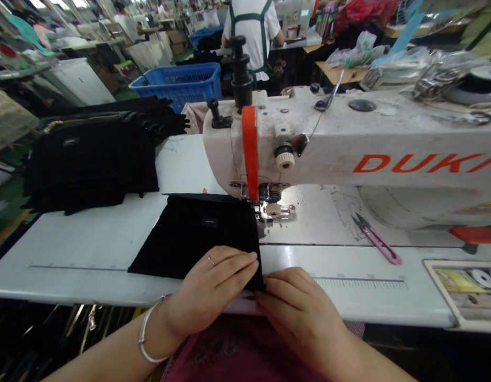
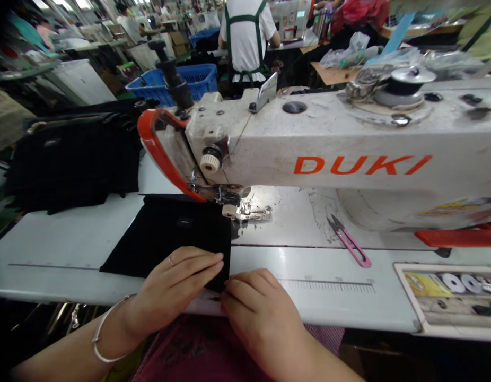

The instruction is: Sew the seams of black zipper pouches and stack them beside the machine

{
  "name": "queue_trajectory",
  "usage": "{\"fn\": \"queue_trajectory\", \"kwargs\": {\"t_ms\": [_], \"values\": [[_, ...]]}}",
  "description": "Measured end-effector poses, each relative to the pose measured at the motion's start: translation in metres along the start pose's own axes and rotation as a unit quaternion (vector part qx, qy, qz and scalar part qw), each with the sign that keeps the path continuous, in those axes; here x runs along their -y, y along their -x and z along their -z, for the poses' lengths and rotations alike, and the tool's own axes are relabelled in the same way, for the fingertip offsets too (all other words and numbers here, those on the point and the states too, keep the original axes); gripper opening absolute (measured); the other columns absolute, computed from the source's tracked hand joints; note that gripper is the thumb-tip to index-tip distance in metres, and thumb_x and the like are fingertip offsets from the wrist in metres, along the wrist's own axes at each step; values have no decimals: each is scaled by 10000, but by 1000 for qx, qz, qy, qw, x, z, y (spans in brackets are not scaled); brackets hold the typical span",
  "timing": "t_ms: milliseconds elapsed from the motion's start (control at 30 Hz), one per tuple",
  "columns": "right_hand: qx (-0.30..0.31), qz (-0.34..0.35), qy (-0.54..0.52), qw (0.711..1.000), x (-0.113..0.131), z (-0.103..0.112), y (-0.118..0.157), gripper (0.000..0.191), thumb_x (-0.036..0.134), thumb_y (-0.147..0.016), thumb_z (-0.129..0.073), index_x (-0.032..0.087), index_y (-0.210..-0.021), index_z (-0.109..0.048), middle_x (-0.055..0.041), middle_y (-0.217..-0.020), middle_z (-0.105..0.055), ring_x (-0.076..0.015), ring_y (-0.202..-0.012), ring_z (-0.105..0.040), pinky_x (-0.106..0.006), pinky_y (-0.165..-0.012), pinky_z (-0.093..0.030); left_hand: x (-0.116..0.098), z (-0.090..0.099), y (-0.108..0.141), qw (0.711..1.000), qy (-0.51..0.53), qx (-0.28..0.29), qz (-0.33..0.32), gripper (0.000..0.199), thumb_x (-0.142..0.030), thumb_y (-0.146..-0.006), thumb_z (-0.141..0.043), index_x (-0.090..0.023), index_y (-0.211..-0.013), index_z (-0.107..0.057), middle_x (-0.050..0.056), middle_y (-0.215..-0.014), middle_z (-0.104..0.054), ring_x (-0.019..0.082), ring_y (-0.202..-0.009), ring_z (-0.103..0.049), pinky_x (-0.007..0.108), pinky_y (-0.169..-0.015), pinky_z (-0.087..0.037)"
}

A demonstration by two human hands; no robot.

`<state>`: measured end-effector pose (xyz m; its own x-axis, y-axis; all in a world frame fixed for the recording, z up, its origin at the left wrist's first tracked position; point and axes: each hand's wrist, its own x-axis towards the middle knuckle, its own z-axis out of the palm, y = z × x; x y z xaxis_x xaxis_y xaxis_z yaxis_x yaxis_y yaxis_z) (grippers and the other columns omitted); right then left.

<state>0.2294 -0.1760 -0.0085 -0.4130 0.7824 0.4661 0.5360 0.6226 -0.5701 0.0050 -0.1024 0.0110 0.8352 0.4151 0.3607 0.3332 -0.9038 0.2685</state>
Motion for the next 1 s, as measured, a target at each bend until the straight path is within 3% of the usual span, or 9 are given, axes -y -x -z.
{"fn": "queue_trajectory", "kwargs": {"t_ms": [133,333,500,667,800,900,1000], "values": [[7,-10,-3,1000,-1,-1,2,169,154,-998,-539,175,-1105,-669,-50,-988,-692,-205,-959,-599,-359,-815,-483,3,0,-1,999,-5,49,-10,339,-112,-991,-440,-104,-1312,-550,142,-1261,-633,252,-1138,-579,414,-969,-529],[16,-11,-21,1000,1,5,2,175,126,-998,-512,159,-1073,-666,-60,-958,-679,-207,-932,-579,-360,-808,-487,8,-1,6,998,23,64,-4,319,-108,-980,-506,-150,-1290,-567,112,-1274,-621,239,-1135,-549,422,-992,-491],[15,-29,-31,999,0,7,5,174,110,-989,-500,166,-1001,-664,-58,-941,-671,-199,-904,-580,-360,-811,-491,8,2,5,996,60,47,-42,274,-96,-980,-501,-161,-1230,-593,80,-1179,-678,222,-1071,-593,415,-981,-491],[11,-23,-16,1000,0,6,6,193,104,-975,-511,169,-1081,-659,-66,-959,-677,-207,-896,-588,-364,-790,-503,8,3,2,996,64,41,-49,272,-97,-978,-513,-161,-1229,-597,81,-1161,-697,208,-1074,-612,421,-979,-505],[2,-32,-6,999,0,5,4,183,112,-965,-532,143,-1104,-648,-95,-1108,-675,-226,-1006,-602,-391,-861,-513,5,3,1,994,87,29,-57,261,-93,-989,-485,-128,-1218,-604,96,-1137,-706,219,-1127,-606,419,-1000,-513],[-6,-3,10,1000,1,5,-1,236,107,-971,-517,125,-1179,-627,-106,-1203,-665,-229,-1096,-599,-395,-894,-516,5,3,3,994,99,17,-49,253,-90,-987,-489,-125,-1204,-613,93,-1121,-711,210,-1126,-613,395,-1003,-525],[3,29,29,999,2,5,-7,225,125,-987,-503,128,-1165,-640,-83,-1166,-691,-228,-1072,-613,-390,-867,-523,8,3,6,994,102,11,-47,246,-78,-979,-493,-129,-1183,-623,85,-1125,-710,198,-1121,-618,374,-1007,-527]]}}
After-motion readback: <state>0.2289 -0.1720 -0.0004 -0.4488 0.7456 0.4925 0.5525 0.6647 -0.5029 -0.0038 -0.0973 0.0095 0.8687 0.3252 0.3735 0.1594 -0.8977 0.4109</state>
